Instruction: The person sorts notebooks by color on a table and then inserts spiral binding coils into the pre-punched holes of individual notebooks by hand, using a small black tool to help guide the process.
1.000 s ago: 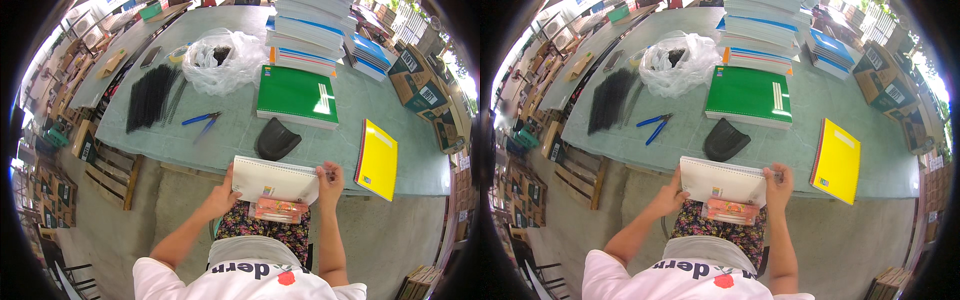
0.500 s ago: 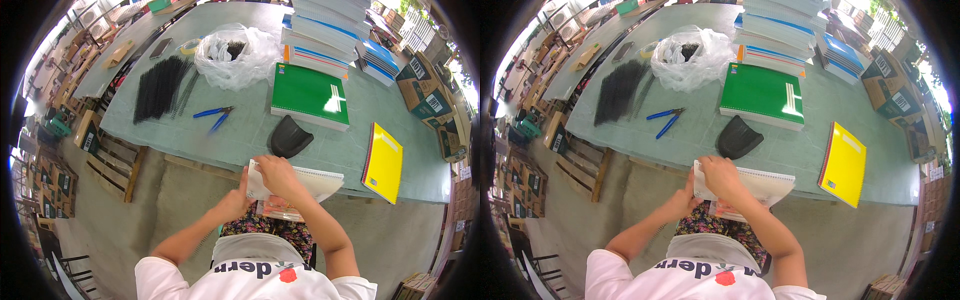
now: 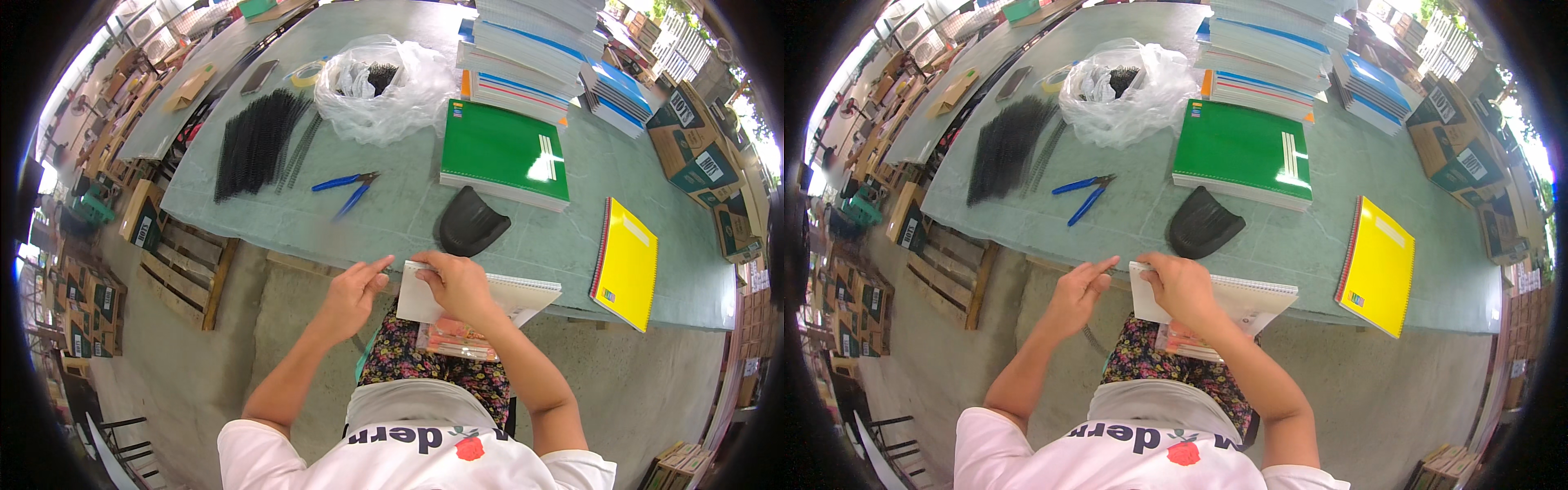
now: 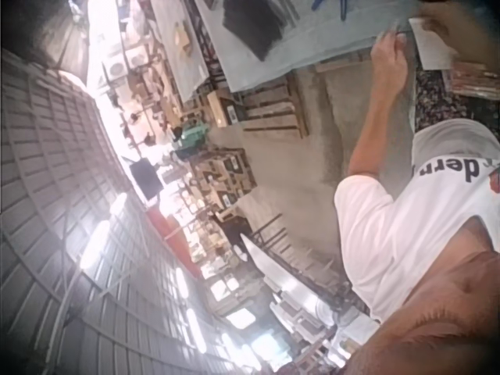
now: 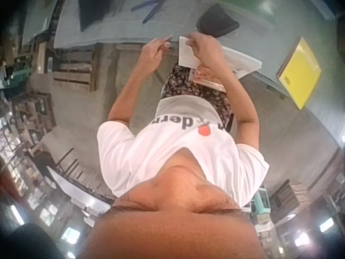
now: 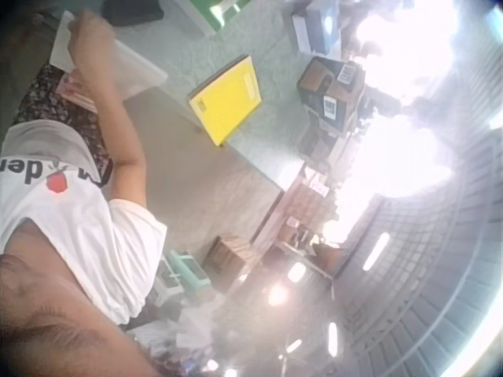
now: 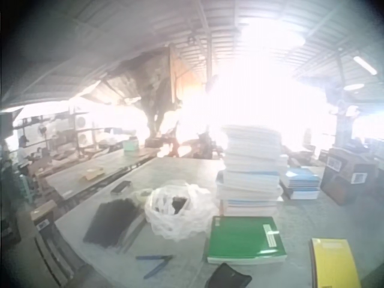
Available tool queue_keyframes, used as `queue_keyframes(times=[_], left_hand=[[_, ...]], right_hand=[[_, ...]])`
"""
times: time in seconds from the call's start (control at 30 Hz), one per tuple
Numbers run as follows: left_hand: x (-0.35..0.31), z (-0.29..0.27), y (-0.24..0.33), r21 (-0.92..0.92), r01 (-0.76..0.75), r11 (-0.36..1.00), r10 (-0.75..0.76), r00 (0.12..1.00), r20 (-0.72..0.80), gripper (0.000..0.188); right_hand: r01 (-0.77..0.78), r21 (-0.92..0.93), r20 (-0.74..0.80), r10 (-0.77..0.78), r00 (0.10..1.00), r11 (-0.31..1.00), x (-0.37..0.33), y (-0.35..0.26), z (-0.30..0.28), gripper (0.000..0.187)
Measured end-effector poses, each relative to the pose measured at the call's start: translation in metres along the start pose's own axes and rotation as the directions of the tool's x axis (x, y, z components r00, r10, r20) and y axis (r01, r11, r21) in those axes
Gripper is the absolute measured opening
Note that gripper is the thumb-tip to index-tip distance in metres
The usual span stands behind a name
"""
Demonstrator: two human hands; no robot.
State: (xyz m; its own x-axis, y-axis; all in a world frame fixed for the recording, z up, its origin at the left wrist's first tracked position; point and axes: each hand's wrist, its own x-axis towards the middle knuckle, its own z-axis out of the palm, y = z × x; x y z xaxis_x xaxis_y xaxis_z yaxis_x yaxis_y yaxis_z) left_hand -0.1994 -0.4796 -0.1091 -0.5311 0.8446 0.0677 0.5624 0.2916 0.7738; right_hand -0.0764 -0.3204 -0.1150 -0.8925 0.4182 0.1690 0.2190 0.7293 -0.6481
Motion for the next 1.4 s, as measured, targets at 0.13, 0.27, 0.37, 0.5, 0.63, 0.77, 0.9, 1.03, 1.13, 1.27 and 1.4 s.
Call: queue_keyframes(times=[0.13, 0.27, 0.37, 0.5, 0.63, 0.77, 0.9, 1.03, 1.13, 1.27, 1.4], left_hand=[[0.0, 0.014, 0.013, -0.163, -0.003, 0.987, -0.013, 0.995, -0.095, 0.025], [0.001, 0.026, 0.01, -0.057, -0.079, 0.995, 0.065, 0.975, -0.214, 0.018], [0.001, 0.031, 0.01, 0.028, -0.156, 0.987, 0.156, 0.928, -0.34, 0.014], [0.003, 0.03, 0.013, 0.101, -0.215, 0.971, 0.236, 0.916, -0.324, 0.011], [0.005, 0.025, 0.012, -0.038, -0.098, 0.994, 0.082, 0.948, -0.306, 0.011], [0.007, 0.021, 0.012, 0.006, -0.102, 0.995, 0.099, 0.943, -0.319, 0.016], [0.013, 0.024, -0.002, 0.436, -0.397, 0.808, 0.553, 0.767, -0.325, 0.019], [0.013, -0.015, 0.011, -0.343, 0.222, 0.913, -0.173, 0.971, 0.167, 0.018], [0.015, -0.016, 0.014, -0.221, 0.405, 0.887, -0.313, 0.88, 0.357, 0.016], [0.013, 0.01, -0.005, 0.235, -0.353, 0.905, 0.403, 0.889, -0.217, 0.026], [0.013, 0.004, -0.002, -0.129, -0.1, 0.987, 0.095, 0.995, -0.038, 0.031]], right_hand=[[-0.06, 0.058, 0.035, 0.058, 0.998, 0.996, 0.002, -0.007, -0.005, 0.019], [-0.048, 0.045, -0.002, 0.048, 0.999, 0.998, 0.002, -0.007, -0.002, 0.019], [-0.065, 0.067, 0.023, 0.064, 0.998, 0.996, 0.002, -0.01, -0.005, 0.018], [-0.028, 0.06, 0.017, 0.027, 0.999, 0.998, 0.002, -0.008, -0.006, 0.017], [0.002, 0.048, 0.025, -0.003, 1.0, 0.999, 0.0, -0.01, -0.006, 0.018], [0.012, 0.088, 0.026, -0.015, 1.0, 0.996, 0.001, -0.012, -0.003, 0.016], [0.1, 0.046, -0.073, -0.096, 0.993, 0.994, 0.003, -0.011, 0.002, 0.014], [0.163, 0.023, -0.064, -0.161, 0.985, 0.986, -0.004, -0.012, 0.003, 0.013], [0.148, 0.017, -0.069, -0.146, 0.987, 0.989, -0.002, -0.015, 0.002, 0.01], [0.194, 0.0, -0.124, -0.192, 0.973, 0.981, -0.004, -0.012, 0.004, 0.01], [0.233, -0.03, -0.138, -0.235, 0.962, 0.972, -0.005, -0.009, 0.003, 0.012]])
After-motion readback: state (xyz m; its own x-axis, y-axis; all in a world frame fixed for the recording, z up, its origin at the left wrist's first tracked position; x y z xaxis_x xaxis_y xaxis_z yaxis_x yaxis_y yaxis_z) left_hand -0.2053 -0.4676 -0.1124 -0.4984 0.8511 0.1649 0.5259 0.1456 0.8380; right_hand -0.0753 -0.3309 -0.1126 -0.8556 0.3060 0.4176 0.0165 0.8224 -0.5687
